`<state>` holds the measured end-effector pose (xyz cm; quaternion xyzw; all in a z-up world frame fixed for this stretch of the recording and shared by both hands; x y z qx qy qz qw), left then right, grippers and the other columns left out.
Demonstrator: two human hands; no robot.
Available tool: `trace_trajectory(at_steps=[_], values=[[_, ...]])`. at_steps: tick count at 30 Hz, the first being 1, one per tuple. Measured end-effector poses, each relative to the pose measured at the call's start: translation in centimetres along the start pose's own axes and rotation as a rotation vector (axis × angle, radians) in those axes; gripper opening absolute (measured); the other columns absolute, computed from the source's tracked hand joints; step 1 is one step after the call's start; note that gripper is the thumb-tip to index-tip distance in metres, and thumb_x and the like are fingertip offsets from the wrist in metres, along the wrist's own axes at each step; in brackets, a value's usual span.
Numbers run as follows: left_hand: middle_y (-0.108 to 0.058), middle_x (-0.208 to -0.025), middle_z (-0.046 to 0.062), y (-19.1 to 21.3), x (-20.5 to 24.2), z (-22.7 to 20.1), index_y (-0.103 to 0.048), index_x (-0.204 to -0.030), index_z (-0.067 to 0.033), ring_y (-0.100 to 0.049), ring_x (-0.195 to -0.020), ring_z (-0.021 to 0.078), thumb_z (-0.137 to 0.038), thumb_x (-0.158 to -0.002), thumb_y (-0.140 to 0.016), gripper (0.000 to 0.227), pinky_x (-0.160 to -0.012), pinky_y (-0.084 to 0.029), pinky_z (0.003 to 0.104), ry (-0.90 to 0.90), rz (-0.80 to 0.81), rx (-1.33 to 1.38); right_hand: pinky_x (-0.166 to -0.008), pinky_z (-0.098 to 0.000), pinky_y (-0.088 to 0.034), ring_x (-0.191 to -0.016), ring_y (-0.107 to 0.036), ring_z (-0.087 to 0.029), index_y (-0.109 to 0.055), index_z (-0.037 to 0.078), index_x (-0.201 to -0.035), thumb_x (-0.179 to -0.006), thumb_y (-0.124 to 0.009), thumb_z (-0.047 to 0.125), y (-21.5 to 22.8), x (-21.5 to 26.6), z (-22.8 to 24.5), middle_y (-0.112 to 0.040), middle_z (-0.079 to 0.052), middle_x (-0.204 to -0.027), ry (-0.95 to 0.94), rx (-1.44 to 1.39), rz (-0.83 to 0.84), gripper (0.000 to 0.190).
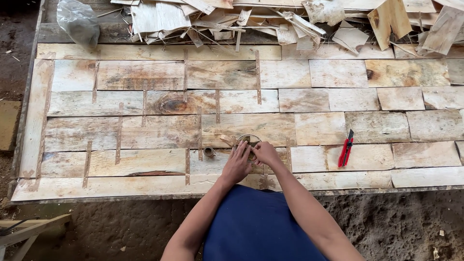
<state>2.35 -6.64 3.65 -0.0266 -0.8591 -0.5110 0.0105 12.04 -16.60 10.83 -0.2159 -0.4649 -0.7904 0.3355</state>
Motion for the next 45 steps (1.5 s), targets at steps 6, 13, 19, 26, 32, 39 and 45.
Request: trace_trajectory(at_steps=[6, 13, 19, 26, 32, 39, 45], values=[[-0.007, -0.173, 0.008, 3.8, 0.1, -2.4, -0.04, -0.157, -0.015, -0.002, -0.16, 0.0318, -0.038, -0.083, -0.056, 0.079, -0.122, -0.009, 0.065, 0.039, 0.038, -0.149, -0.094, -0.0465, -0.057, -0.109, -0.072, -0.034, -0.081, 0.018, -0.104, -0.09, -0.064, 0.036, -1.2, -1.5, -1.3, -0.08, -0.013, -0.096, -0.017, -0.012, -0.007, 0.029], [-0.001, -0.175, 0.002, 6.3, -0.4, -3.6, -0.045, -0.155, -0.0212, 0.007, -0.16, 0.0307, -0.042, -0.084, -0.055, 0.075, -0.121, 0.003, 0.067, 0.136, 0.153, -0.167, -0.049, -0.0283, -0.064, -0.054, -0.074, -0.019, -0.075, 0.005, -0.093, -0.088, -0.062, 0.023, -2.8, -5.6, -4.5, -0.076, -0.009, -0.067, -0.02, -0.255, 0.04, 0.023], [0.001, -0.175, 0.002, 6.5, -0.5, -4.0, -0.045, -0.155, -0.025, 0.009, -0.159, 0.0318, -0.044, -0.083, -0.061, 0.076, -0.121, 0.004, 0.069, 0.202, 0.156, -0.209, -0.044, -0.0303, -0.064, -0.05, -0.072, -0.023, -0.069, -0.004, -0.089, -0.089, -0.065, 0.019, -2.1, -4.1, -4.5, -0.073, -0.018, -0.066, 0.006, -0.472, 0.008, 0.024], [0.009, -0.175, 0.001, 5.6, -0.7, -4.1, -0.041, -0.157, -0.0292, 0.015, -0.158, 0.034, -0.029, -0.078, -0.062, 0.082, -0.12, 0.007, 0.069, 0.271, 0.185, -0.231, -0.041, -0.03, -0.063, -0.046, -0.069, -0.024, -0.067, -0.009, -0.093, -0.09, -0.059, 0.01, -2.1, -3.6, -5.6, -0.069, -0.02, -0.062, 0.068, -0.593, -0.023, 0.021], [0.011, -0.175, 0.001, 5.9, -0.7, -4.7, -0.038, -0.16, -0.0306, 0.016, -0.158, 0.0339, -0.022, -0.081, -0.062, 0.083, -0.119, 0.01, 0.068, 0.365, 0.22, -0.193, -0.04, -0.032, -0.062, -0.045, -0.068, -0.024, -0.067, -0.01, -0.092, -0.09, -0.062, 0.011, -2.1, -2.7, -6.5, -0.067, -0.019, -0.06, 0.095, -0.648, -0.035, 0.022], [0.007, -0.175, 0.004, 5.4, -0.7, -5.2, -0.042, -0.157, -0.0326, 0.012, -0.158, 0.036, -0.026, -0.082, -0.07, 0.081, -0.118, 0.007, 0.071, 0.42, 0.178, -0.231, -0.037, -0.0314, -0.059, -0.042, -0.066, -0.023, -0.064, -0.006, -0.092, -0.089, -0.065, 0.012, 0.2, -0.7, -7.4, -0.065, -0.018, -0.058, 0.116, -0.66, 0.011, 0.018], [0.006, -0.175, 0.005, 4.0, -0.9, -5.3, -0.042, -0.156, -0.0352, 0.01, -0.159, 0.0364, -0.034, -0.083, -0.076, 0.081, -0.118, 0.002, 0.072, 0.484, 0.141, -0.256, -0.036, -0.0298, -0.058, -0.04, -0.065, -0.021, -0.066, -0.004, -0.088, -0.086, -0.063, 0.009, 3.3, 1.0, -7.6, -0.064, -0.016, -0.056, 0.143, -0.6, 0.071, 0.014]])
Point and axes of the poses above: each hand's wrist, its own x-axis away from the middle knuckle, its own y-axis out of the back of the hand, z = x × y, the point moved 3 cm from there along -x, towards the middle knuckle
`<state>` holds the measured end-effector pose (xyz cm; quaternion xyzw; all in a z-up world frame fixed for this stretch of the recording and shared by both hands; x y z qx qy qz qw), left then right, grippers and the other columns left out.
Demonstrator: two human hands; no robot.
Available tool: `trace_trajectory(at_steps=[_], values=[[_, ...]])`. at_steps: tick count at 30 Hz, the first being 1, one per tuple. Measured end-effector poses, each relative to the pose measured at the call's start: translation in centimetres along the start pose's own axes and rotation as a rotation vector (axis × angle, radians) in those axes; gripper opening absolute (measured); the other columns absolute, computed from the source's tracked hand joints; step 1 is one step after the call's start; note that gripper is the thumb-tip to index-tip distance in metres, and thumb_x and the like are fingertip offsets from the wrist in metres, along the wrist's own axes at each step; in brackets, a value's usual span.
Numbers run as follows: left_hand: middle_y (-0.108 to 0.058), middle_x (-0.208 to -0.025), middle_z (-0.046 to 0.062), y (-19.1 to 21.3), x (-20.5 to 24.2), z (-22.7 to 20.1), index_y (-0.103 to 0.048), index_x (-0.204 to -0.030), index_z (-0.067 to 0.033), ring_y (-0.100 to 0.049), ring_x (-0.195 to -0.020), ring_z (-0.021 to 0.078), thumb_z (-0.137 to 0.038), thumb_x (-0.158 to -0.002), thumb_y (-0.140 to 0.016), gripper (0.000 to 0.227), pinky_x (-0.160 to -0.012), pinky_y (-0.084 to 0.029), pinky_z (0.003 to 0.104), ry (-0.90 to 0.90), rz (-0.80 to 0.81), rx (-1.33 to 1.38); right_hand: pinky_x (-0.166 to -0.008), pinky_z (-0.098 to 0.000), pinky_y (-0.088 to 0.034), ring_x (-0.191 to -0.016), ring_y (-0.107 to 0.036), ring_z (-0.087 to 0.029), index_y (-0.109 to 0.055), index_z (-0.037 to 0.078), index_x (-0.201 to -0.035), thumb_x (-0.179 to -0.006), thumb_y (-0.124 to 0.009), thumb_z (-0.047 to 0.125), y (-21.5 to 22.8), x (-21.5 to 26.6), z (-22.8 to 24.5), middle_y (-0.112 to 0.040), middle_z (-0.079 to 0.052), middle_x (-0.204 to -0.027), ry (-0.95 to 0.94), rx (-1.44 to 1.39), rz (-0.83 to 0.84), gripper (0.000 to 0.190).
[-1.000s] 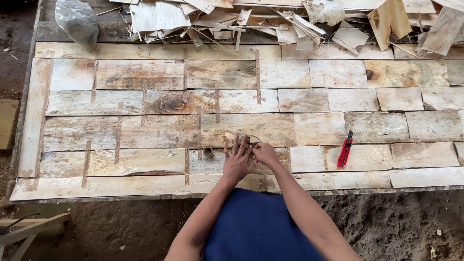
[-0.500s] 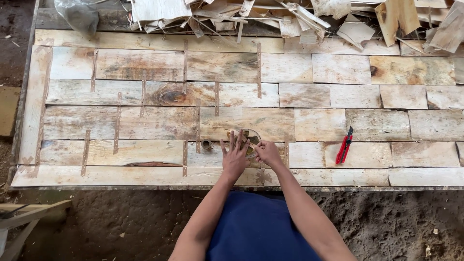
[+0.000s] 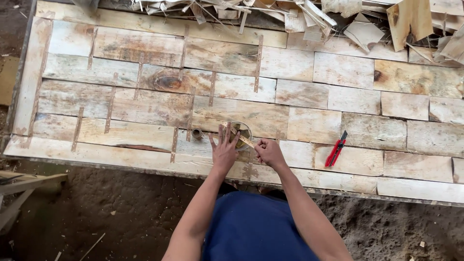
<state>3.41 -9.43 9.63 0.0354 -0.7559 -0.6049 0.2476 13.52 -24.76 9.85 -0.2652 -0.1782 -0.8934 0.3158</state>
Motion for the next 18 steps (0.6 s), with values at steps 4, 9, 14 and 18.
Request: trace_trajectory(at_steps=[4, 9, 14, 18], values=[[0.007, -0.175, 0.005, -0.2, 0.1, -0.4, -0.043, -0.156, -0.0362, 0.011, -0.158, 0.0368, -0.036, -0.085, -0.076, 0.079, -0.118, 0.002, 0.072, 0.038, -0.004, -0.009, -0.036, -0.0294, -0.056, -0.04, -0.064, -0.02, -0.068, -0.002, -0.083, -0.084, -0.063, 0.01, 1.7, 0.8, 0.6, -0.065, -0.015, -0.054, 0.008, 0.048, 0.017, 0.013], [0.008, -0.175, 0.006, -0.8, 0.0, -0.7, -0.04, -0.157, -0.0377, 0.012, -0.158, 0.0362, -0.036, -0.086, -0.077, 0.079, -0.118, 0.003, 0.073, 0.103, 0.01, 0.01, -0.036, -0.027, -0.054, -0.04, -0.062, -0.018, -0.068, -0.002, -0.083, -0.084, -0.062, 0.009, 3.7, 1.9, 1.8, -0.062, -0.014, -0.054, -0.002, 0.056, 0.064, 0.013], [0.008, -0.175, 0.007, -1.0, -0.1, -1.1, -0.038, -0.158, -0.0381, 0.013, -0.158, 0.0372, -0.037, -0.088, -0.075, 0.08, -0.117, 0.0, 0.074, 0.127, 0.017, -0.022, -0.036, -0.0271, -0.053, -0.039, -0.061, -0.019, -0.067, -0.002, -0.082, -0.084, -0.062, 0.009, 5.7, 3.1, 2.8, -0.061, -0.013, -0.053, 0.006, 0.072, 0.093, 0.012], [0.01, -0.175, 0.007, -0.4, 0.1, -1.7, -0.036, -0.159, -0.0384, 0.016, -0.158, 0.0365, -0.035, -0.091, -0.072, 0.077, -0.117, 0.002, 0.073, 0.163, 0.049, -0.03, -0.035, -0.0261, -0.051, -0.038, -0.059, -0.017, -0.067, 0.0, -0.078, -0.084, -0.062, 0.008, 7.3, 3.6, 3.3, -0.06, -0.012, -0.051, 0.015, 0.071, 0.118, 0.011]])
Point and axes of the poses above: each hand's wrist, its own x-axis away from the middle knuckle, its own y-axis out of the back of the hand, z = x × y, the point moved 3 cm from there along -x, towards the middle knuckle
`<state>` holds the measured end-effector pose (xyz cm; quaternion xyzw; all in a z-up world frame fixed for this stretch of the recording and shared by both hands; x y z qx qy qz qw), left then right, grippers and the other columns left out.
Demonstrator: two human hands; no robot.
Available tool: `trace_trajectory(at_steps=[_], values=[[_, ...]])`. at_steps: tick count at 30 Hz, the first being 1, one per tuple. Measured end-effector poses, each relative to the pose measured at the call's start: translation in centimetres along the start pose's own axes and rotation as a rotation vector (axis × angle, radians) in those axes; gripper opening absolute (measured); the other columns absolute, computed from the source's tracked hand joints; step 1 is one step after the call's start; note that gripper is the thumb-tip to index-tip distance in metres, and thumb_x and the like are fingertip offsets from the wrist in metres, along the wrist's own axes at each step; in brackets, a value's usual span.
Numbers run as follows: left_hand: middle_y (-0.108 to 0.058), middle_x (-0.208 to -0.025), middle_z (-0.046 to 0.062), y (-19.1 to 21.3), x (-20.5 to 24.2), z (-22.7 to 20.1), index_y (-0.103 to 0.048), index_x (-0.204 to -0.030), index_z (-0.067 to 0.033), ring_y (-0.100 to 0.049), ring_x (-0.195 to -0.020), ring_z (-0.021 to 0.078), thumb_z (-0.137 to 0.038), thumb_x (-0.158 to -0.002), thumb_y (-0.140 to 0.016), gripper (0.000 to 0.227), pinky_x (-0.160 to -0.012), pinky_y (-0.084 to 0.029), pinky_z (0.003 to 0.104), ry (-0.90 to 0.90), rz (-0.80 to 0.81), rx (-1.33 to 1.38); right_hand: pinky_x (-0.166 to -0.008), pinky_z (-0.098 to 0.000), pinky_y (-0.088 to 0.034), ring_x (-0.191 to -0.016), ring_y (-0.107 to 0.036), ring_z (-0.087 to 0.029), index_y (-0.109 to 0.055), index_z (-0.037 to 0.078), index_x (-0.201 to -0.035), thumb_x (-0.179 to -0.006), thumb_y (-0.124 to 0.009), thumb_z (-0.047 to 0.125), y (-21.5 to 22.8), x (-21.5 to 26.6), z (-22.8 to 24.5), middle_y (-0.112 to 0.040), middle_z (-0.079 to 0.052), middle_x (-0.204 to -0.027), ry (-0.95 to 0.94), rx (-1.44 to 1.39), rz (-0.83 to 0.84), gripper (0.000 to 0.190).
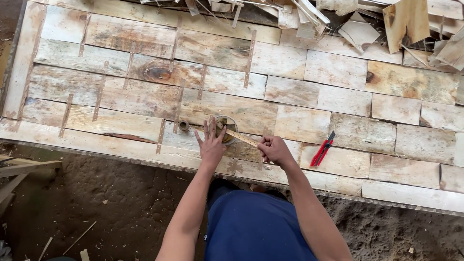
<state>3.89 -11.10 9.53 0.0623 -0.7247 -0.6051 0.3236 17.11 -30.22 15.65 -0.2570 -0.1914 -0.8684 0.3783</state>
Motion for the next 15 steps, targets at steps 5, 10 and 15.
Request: trace_trajectory(at_steps=[5, 10, 15], values=[[0.012, -0.174, 0.007, -0.7, -0.4, -0.4, -0.033, -0.161, -0.0379, 0.017, -0.158, 0.0364, -0.037, -0.093, -0.069, 0.077, -0.118, 0.001, 0.073, 0.033, 0.019, -0.017, -0.036, -0.027, -0.05, -0.038, -0.057, -0.018, -0.065, 0.0, -0.079, -0.086, -0.062, 0.007, 2.9, 1.7, 1.6, -0.058, -0.012, -0.051, 0.03, -0.017, 0.024, 0.01], [0.014, -0.174, 0.011, -1.4, -0.5, -0.4, -0.029, -0.163, -0.0311, 0.018, -0.157, 0.0378, -0.043, -0.088, -0.076, 0.089, -0.116, 0.003, 0.075, 0.05, 0.002, 0.031, -0.034, -0.0314, -0.049, -0.039, -0.055, -0.02, -0.062, 0.002, -0.08, -0.09, -0.063, 0.007, 9.1, 3.5, 3.6, -0.052, -0.012, -0.052, 0.06, -0.072, 0.006, 0.011], [-0.014, -0.171, 0.02, 3.3, 0.5, -3.2, -0.036, -0.159, -0.0133, -0.012, -0.157, 0.0397, -0.061, -0.082, -0.073, 0.098, -0.116, -0.01, 0.075, -0.205, -0.319, 0.377, -0.043, -0.0403, -0.059, -0.045, -0.062, -0.026, -0.062, -0.001, -0.08, -0.094, -0.057, 0.01, 12.5, 5.4, 6.8, -0.054, -0.014, -0.058, 0.022, 0.124, 0.012, 0.019]])
Point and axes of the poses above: each hand's wrist, its own x-axis away from the middle knuckle, its own y-axis out of the back of the hand, z = x × y, the point moved 3 cm from there along -x, towards the middle knuckle
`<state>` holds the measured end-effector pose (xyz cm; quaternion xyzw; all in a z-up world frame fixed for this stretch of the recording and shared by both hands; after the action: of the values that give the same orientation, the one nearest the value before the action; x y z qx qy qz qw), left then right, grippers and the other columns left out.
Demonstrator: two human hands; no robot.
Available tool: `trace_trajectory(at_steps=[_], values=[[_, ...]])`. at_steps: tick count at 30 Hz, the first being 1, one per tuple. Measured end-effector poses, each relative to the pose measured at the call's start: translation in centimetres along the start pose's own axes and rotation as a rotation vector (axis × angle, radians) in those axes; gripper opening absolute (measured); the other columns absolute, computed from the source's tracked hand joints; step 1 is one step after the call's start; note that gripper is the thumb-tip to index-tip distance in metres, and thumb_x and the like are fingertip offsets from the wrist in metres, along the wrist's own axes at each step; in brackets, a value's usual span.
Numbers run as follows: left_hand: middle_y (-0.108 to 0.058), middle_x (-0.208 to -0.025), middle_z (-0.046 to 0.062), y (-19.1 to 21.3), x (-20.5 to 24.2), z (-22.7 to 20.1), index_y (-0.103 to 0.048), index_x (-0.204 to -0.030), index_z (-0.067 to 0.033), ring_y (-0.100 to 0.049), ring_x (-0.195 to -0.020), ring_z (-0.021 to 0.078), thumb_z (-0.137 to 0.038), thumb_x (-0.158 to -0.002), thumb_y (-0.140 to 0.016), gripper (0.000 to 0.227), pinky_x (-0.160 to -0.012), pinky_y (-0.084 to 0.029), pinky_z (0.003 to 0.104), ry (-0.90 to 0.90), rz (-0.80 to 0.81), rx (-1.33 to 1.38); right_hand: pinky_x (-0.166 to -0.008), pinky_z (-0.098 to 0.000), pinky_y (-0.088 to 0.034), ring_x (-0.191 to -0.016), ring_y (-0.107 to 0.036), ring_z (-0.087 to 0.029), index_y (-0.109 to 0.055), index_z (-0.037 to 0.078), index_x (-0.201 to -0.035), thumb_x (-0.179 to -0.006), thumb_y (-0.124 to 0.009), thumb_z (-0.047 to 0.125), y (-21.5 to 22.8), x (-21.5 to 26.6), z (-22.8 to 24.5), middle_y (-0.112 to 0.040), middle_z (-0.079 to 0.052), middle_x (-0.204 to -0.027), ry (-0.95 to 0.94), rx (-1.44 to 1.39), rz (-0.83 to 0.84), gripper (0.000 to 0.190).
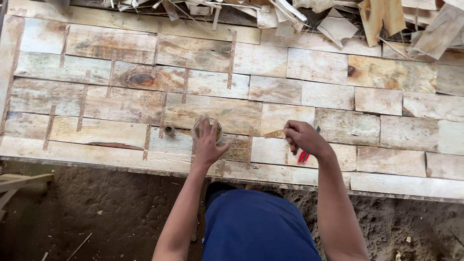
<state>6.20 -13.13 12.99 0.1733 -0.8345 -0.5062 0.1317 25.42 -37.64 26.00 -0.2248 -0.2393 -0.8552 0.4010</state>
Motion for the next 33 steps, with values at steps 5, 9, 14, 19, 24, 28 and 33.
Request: trace_trajectory(at_steps=[5, 9, 14, 19, 24, 28, 33], values=[[-0.066, -0.127, 0.007, -1.2, -3.5, -7.0, -0.065, -0.135, -0.0185, -0.064, -0.123, 0.0313, -0.027, -0.092, -0.077, 0.045, -0.102, -0.052, 0.046, -0.247, -0.026, 0.67, -0.052, -0.0426, -0.061, -0.056, -0.067, -0.028, -0.063, -0.002, -0.082, -0.091, -0.053, 0.014, -1.4, 1.2, 2.7, -0.056, -0.016, -0.066, -0.028, 0.106, 0.093, 0.02], [-0.074, -0.105, -0.002, 2.3, -4.5, -12.0, -0.075, -0.116, -0.0209, -0.069, -0.111, 0.023, -0.016, -0.093, -0.076, 0.023, -0.097, -0.054, 0.038, -0.373, 0.066, 0.791, -0.059, -0.0427, -0.064, -0.065, -0.071, -0.03, -0.064, 0.002, -0.08, -0.09, -0.052, 0.019, -2.1, 1.7, 3.9, -0.059, -0.016, -0.067, -0.008, 0.221, 0.114, 0.024], [-0.076, -0.096, -0.007, 1.6, -5.4, -12.0, -0.076, -0.112, -0.0248, -0.069, -0.104, 0.0176, -0.018, -0.087, -0.082, 0.026, -0.094, -0.053, 0.036, -0.389, 0.102, 0.793, -0.066, -0.0417, -0.063, -0.072, -0.071, -0.03, -0.066, 0.003, -0.086, -0.095, -0.05, 0.023, -1.9, 1.6, 4.1, -0.06, -0.016, -0.069, 0.06, 0.288, 0.09, 0.027], [-0.077, -0.092, 0.0, 3.6, -5.3, -12.4, -0.074, -0.114, -0.0184, -0.068, -0.1, 0.023, -0.014, -0.088, -0.08, 0.027, -0.09, -0.051, 0.037, -0.393, 0.131, 0.814, -0.077, -0.0472, -0.059, -0.08, -0.071, -0.031, -0.072, 0.005, -0.101, -0.099, -0.048, 0.026, -1.5, 0.8, 3.3, -0.069, -0.019, -0.078, 0.126, 0.354, 0.064, 0.032], [-0.077, -0.09, 0.0, 4.6, -5.7, -12.1, -0.068, -0.124, -0.0198, -0.065, -0.101, 0.0242, -0.015, -0.085, -0.081, 0.041, -0.091, -0.051, 0.038, -0.333, 0.118, 0.776, -0.074, -0.0489, -0.052, -0.075, -0.065, -0.04, -0.067, 0.0, -0.086, -0.1, -0.052, 0.028, -1.0, 1.2, 4.7, -0.066, -0.026, -0.071, 0.203, 0.476, -0.124, 0.034], [-0.077, -0.089, -0.008, 4.3, -6.1, -11.2, -0.066, -0.127, -0.0274, -0.061, -0.095, 0.0116, -0.023, -0.088, -0.08, 0.041, -0.08, -0.046, 0.028, -0.206, 0.101, 0.781, -0.07, -0.0403, -0.053, -0.071, -0.066, -0.029, -0.069, 0.007, -0.082, -0.095, -0.064, 0.026, -0.9, 0.7, 5.0, -0.066, -0.014, -0.067, 0.281, 0.439, -0.282, 0.024], [-0.078, -0.088, -0.008, 5.5, -6.4, -11.8, -0.069, -0.12, -0.0248, -0.06, -0.097, 0.0122, -0.022, -0.086, -0.082, 0.036, -0.091, -0.045, 0.028, -0.128, -0.011, 0.842, -0.085, -0.0387, -0.062, -0.1, -0.074, -0.029, -0.071, 0.002, -0.109, -0.088, -0.08, 0.007, -1.5, 0.2, 5.3, -0.076, -0.018, -0.099, 0.519, 0.132, -0.266, 0.023]])
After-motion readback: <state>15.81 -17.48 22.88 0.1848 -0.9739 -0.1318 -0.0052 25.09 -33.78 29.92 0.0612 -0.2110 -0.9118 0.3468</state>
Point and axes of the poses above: each hand's wrist, its own x-axis away from the middle knuckle, its own y-axis out of the back of the hand, z = x × y, the point moved 3 cm from there along -x, towards the middle knuckle
